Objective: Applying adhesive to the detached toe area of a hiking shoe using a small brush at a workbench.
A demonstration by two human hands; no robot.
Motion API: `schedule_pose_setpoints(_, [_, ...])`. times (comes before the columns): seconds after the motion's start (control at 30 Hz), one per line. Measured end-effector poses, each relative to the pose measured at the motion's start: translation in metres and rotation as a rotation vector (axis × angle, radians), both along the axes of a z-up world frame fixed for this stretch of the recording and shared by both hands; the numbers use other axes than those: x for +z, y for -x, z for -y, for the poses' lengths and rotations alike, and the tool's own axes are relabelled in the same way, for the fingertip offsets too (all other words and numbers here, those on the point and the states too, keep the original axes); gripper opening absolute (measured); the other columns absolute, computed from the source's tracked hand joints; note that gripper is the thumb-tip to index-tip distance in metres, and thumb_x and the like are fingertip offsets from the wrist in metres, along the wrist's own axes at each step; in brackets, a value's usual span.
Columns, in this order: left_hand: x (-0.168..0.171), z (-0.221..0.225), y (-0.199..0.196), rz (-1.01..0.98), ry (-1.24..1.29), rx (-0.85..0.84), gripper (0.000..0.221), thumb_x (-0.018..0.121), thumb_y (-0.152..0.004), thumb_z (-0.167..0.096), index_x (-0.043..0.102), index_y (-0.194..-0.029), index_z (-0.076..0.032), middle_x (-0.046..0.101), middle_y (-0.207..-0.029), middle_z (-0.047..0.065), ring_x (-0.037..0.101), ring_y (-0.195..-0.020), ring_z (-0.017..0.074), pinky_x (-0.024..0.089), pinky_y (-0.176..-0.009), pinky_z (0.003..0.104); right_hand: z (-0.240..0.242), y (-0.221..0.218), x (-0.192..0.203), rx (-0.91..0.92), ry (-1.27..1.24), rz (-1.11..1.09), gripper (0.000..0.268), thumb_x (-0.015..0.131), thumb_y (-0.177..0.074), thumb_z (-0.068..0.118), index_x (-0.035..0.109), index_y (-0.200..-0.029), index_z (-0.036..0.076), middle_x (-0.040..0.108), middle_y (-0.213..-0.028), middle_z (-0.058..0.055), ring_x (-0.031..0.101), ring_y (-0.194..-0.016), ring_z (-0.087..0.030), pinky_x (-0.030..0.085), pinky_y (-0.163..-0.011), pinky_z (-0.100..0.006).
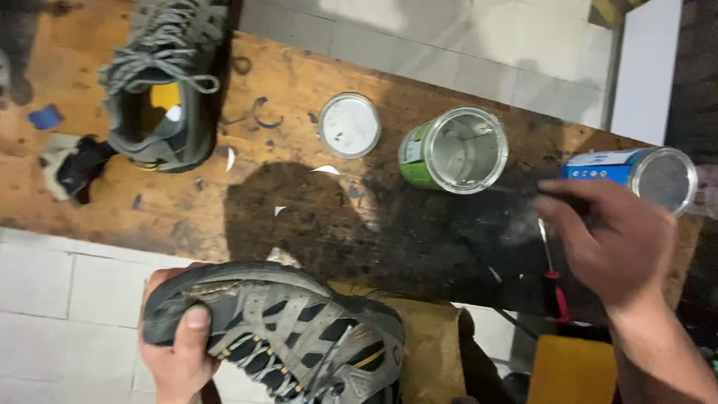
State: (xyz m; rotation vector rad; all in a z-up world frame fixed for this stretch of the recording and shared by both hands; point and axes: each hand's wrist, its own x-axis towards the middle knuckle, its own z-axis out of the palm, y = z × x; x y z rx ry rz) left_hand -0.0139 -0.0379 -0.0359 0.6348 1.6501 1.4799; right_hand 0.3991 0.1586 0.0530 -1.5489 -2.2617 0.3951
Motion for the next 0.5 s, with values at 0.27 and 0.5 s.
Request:
schedule_pose_setpoints(0.27, [-0.003, -0.002, 0.001, -0.071, 0.078, -0.012, 0.051, 0.059, -0.086, -0.027, 0.054, -0.123, 0.008, 0.065, -0.111, 0.019, 0.061, -0.093, 0.0244, 0.051, -0.094, 0.034, -0.045, 0.026, -0.003, 0.089, 0.068, -0.011, 0.017, 0.075, -0.096, -0.014, 0.075, -0.113, -0.014, 0.072, -0.082, -0.017, 0.059, -0.055, -0.017, 0.039, -0.044, -0.025])
schedule_pose_setpoints(0.5, [-0.008, -0.005, 0.004, -0.055, 0.103, 0.006, 0.049, 0.059, -0.086, -0.027, 0.054, -0.122, 0.007, 0.065, -0.108, 0.016, 0.059, -0.091, 0.0220, 0.050, -0.093, 0.031, -0.049, 0.018, -0.010, -0.059, 0.413, -0.461, 0.012, 0.052, -0.107, -0.013, 0.055, -0.119, -0.014, 0.067, -0.096, -0.022, 0.066, -0.068, -0.024, 0.059, -0.063, -0.029])
